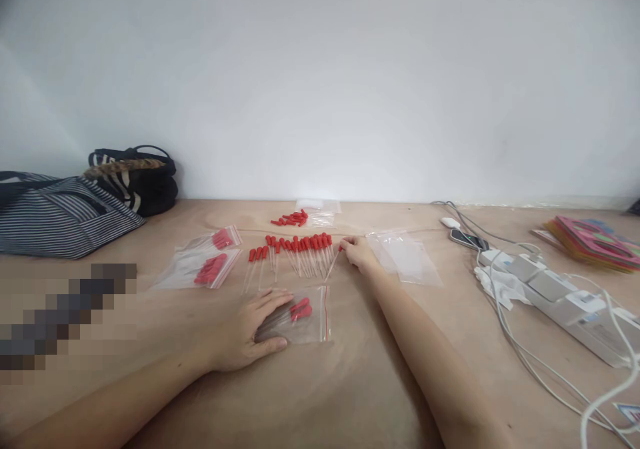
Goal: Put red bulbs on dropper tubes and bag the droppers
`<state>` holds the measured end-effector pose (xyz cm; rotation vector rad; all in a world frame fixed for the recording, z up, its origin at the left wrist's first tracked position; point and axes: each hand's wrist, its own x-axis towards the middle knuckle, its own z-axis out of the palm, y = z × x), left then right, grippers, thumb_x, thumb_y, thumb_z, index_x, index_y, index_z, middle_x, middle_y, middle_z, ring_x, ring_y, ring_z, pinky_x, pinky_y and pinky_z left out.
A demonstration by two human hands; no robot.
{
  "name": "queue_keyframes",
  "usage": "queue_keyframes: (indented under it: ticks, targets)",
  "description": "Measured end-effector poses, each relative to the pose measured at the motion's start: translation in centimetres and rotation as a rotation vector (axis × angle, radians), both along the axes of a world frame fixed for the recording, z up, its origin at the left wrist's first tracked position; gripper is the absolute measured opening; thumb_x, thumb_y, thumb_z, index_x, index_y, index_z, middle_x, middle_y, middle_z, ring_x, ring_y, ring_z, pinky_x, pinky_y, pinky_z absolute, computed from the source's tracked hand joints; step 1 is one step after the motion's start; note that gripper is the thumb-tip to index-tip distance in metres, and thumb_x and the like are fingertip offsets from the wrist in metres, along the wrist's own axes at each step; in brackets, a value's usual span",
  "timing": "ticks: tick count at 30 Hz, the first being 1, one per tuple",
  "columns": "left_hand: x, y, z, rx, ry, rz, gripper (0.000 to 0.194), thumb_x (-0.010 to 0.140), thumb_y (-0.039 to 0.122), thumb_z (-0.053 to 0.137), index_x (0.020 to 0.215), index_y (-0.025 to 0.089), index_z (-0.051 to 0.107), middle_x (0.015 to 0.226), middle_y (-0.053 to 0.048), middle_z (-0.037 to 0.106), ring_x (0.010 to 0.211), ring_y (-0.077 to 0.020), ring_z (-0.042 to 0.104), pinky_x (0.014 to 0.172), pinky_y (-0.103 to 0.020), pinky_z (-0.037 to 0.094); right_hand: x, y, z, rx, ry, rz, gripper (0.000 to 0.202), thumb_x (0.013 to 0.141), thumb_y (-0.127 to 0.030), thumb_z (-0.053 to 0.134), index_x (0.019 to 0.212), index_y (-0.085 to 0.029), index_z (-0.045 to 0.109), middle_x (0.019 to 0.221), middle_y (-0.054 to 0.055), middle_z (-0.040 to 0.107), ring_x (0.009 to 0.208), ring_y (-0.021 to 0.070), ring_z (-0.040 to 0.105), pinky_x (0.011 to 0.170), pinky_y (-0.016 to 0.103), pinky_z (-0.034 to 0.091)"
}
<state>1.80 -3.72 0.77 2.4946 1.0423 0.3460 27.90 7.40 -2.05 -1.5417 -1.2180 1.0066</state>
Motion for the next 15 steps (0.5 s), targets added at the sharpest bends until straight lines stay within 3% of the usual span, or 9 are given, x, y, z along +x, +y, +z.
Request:
queue_keyframes:
  ticks: [8,15]
  targets:
    - [0.0,0.1,0.0,0.026,0.036,-0.007,0.058,0.076,0.048,0.051,0.126,0.02,0.039,0.13,-0.01,0.045,0.122,-0.0287,0.036,0.101,-0.049,0.028,2.6,-6.1,-0.1,0.088,0.236,0.024,0.033,0.061,-0.048,0.061,0.071,-0.018,0.052,0.06,-0.002,0.054,0.051,0.0078,0.048,0.05,0.021,0.041]
    - [-0.3,0.5,-0.8,0.031,0.04,-0.022,0.061,0.078,0.05,0.048,0.128,0.019,0.035,0.133,-0.01,0.042,0.124,-0.0296,0.032,0.101,-0.049,0.027,1.0,-8.8,-1.3,0.098,0.429,-0.052,0.036,0.059,-0.047,0.067,0.074,-0.018,0.052,0.062,-0.002,0.055,0.052,0.0084,0.051,0.05,0.022,0.044]
